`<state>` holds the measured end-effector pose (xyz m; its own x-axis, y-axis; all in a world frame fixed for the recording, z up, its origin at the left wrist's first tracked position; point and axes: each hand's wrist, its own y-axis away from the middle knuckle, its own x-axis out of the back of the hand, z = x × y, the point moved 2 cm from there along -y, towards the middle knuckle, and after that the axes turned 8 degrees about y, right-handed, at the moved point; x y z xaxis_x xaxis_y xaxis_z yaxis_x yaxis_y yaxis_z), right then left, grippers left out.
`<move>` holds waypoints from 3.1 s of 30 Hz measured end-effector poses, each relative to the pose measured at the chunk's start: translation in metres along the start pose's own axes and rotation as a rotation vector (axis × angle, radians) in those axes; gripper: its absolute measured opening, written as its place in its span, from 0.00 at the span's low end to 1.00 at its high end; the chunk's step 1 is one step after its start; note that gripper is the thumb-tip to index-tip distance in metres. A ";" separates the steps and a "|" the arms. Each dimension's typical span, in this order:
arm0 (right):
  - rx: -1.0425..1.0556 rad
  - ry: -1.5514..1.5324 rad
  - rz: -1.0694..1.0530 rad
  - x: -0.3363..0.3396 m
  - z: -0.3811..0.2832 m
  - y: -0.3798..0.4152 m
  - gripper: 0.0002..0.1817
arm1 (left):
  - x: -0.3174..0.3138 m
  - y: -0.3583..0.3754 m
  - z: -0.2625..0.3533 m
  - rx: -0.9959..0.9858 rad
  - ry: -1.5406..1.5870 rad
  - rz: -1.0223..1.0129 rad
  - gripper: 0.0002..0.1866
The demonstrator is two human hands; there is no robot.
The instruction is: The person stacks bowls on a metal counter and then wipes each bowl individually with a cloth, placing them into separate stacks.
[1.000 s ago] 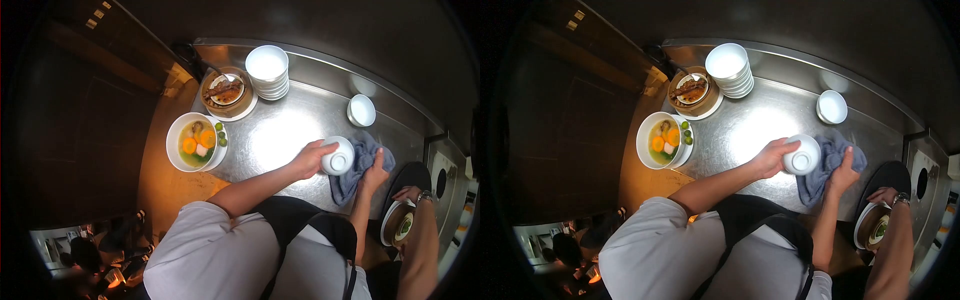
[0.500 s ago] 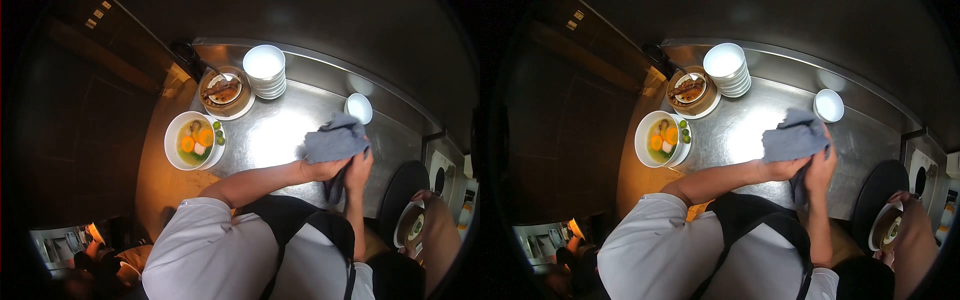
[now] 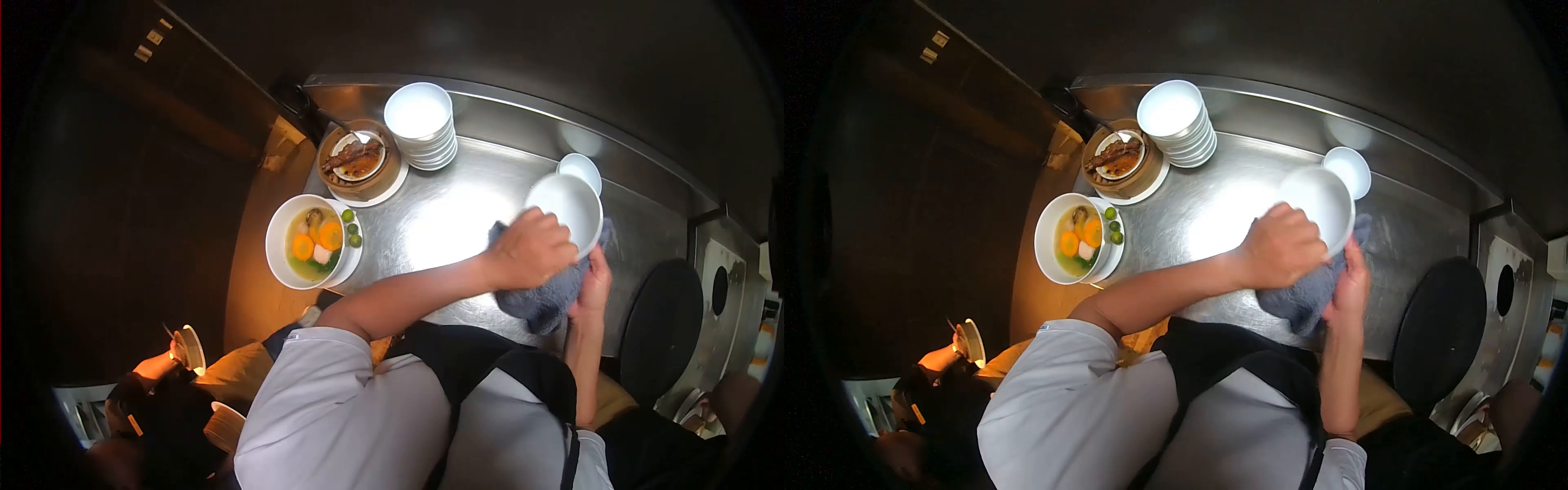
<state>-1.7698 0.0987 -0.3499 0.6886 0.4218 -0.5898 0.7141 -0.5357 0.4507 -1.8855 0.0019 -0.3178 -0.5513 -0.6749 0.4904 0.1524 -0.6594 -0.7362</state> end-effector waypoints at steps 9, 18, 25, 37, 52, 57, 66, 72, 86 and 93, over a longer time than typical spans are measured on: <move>0.168 -0.064 -0.124 0.016 -0.061 0.021 0.26 | 0.134 -0.025 -0.053 0.314 -0.621 0.219 0.08; 0.221 -0.112 -0.058 0.027 -0.062 0.015 0.25 | 0.142 0.004 -0.093 0.455 -0.749 0.068 0.08; 0.386 -0.106 0.056 0.066 -0.074 0.016 0.27 | 0.151 0.015 -0.097 0.452 -0.649 0.081 0.09; 0.337 0.607 0.395 0.047 0.001 0.013 0.19 | 0.099 -0.006 -0.043 0.804 0.336 0.610 0.17; 0.359 0.255 0.094 0.021 0.034 -0.005 0.14 | 0.005 0.025 -0.020 0.965 1.244 0.304 0.16; 0.485 0.660 0.082 0.023 0.010 -0.023 0.10 | -0.016 0.031 -0.036 1.271 1.553 0.750 0.25; 0.810 1.077 0.278 0.053 0.015 -0.016 0.23 | -0.009 0.058 -0.030 1.403 1.357 0.680 0.17; 1.042 1.392 0.036 -0.009 0.031 -0.013 0.24 | -0.035 0.084 -0.033 1.239 1.350 0.566 0.14; 1.336 1.414 -0.204 0.012 0.006 0.001 0.29 | -0.015 0.064 -0.031 1.320 1.153 0.719 0.19; 1.297 1.539 -0.091 0.008 0.021 -0.003 0.29 | -0.010 0.046 -0.030 1.118 0.748 0.635 0.17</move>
<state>-1.7690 0.0884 -0.3703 0.6770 0.2489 0.6926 0.7343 -0.2926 -0.6126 -1.8975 -0.0113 -0.3707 -0.3832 -0.8464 -0.3698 0.8675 -0.4673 0.1706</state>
